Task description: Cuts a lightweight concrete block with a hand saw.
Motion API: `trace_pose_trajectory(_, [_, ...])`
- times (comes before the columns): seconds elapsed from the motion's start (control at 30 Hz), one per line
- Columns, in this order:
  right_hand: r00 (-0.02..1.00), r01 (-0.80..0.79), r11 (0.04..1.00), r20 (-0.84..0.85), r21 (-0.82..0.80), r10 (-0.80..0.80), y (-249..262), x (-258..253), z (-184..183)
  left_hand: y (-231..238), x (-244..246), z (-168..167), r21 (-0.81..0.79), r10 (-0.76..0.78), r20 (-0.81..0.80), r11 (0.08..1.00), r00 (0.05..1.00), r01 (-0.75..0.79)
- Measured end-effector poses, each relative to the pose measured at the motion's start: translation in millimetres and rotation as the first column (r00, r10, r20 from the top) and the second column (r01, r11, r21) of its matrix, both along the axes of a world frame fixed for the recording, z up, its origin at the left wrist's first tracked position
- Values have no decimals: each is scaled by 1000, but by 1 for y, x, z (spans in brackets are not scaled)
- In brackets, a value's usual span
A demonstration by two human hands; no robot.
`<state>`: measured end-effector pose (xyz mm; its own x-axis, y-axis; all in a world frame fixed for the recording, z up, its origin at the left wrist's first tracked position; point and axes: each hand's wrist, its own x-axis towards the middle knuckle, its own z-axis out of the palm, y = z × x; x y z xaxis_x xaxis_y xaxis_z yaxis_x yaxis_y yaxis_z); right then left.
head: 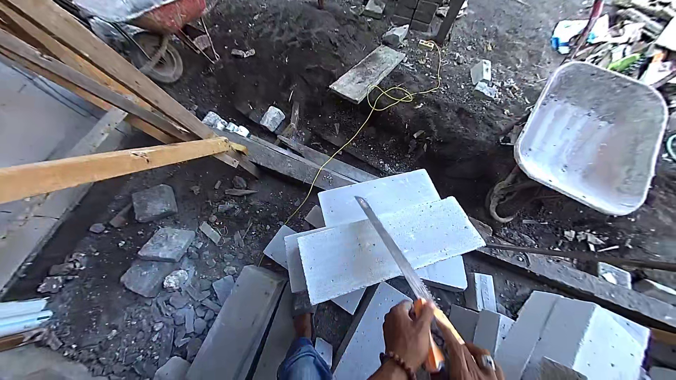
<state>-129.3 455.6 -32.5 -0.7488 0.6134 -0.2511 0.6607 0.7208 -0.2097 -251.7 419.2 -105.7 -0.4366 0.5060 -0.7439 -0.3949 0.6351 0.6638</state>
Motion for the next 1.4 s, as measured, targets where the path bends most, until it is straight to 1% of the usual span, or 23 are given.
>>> trace_pose_trajectory(0.03, [999, 5, 1000, -51, -25, -6, 11, -12, -6, 0, -9, -5, 44, 32, -81, 999, 996, -29])
trace_pose_trajectory(0.07, [993, 24, 997, -111, -67, -31, 23, -20, -13, -2, -23, -14, 50, 60, -202, 997, 978, -51])
trace_pose_trajectory(0.1, [982, 49, 990, -172, -134, -72, 33, -25, -21, -5, -42, -30, 13, 82, -375, 996, 924, -83])
trace_pose_trajectory(0.13, [959, 76, 975, -252, -207, -128, 40, -26, -30, -11, -66, -49, -63, 61, -538, 992, 841, -113])
trace_pose_trajectory(0.17, [924, 89, 955, -335, -283, -186, 42, -23, -40, -19, -89, -72, -162, 7, -658, 975, 753, -151])
trace_pose_trajectory(0.2, [882, 81, 928, -408, -364, -237, 40, -17, -50, -27, -110, -95, -255, -42, -713, 945, 699, -204])
trace_pose_trajectory(0.23, [836, 65, 883, -457, -464, -302, 35, -11, -60, -33, -125, -117, -334, -71, -734, 904, 675, -268])
trace_pose_trajectory(0.3, [719, 34, 739, -497, -672, -485, 20, -7, -82, -35, -140, -151, -500, -121, -708, 781, 696, -373])
trace_pose_trajectory(0.33, [682, 29, 694, -493, -720, -540, 11, -5, -90, -33, -138, -164, -572, -177, -699, 720, 692, -393])
trace_pose_trajectory(0.4, [657, 36, 655, -476, -755, -584, 0, -5, -103, -24, -134, -177, -634, -250, -699, 651, 670, -419])
trace_pose_trajectory(0.43, [661, 40, 648, -466, -761, -588, -6, -5, -111, -22, -133, -178, -641, -262, -700, 642, 665, -421])
trace_pose_trajectory(0.53, [657, 51, 661, -474, -748, -587, -19, -2, -132, -21, -135, -175, -647, -271, -700, 632, 660, -427])
trace_pose_trajectory(0.6, [663, 64, 670, -470, -740, -582, -21, 1, -138, -21, -135, -174, -645, -266, -701, 632, 662, -430])
trace_pose_trajectory(0.83, [709, 95, 720, -461, -687, -533, -12, 4, -134, -19, -137, -171, -661, -266, -682, 624, 682, -418])
trace_pose_trajectory(1.07, [728, 92, 740, -462, -667, -506, -7, -9, -136, -19, -139, -172, -661, -259, -683, 617, 683, -426])
trace_pose_trajectory(1.17, [739, 110, 755, -455, -646, -497, -12, -1, -133, -20, -138, -172, -665, -267, -683, 612, 680, -429])
trace_pose_trajectory(1.23, [737, 130, 749, -442, -649, -511, -16, 4, -127, -19, -138, -172, -664, -274, -688, 611, 672, -431])
trace_pose_trajectory(1.4, [770, 137, 766, -418, -628, -481, 1, -24, -133, -21, -137, -174, -659, -272, -690, 620, 671, -426])
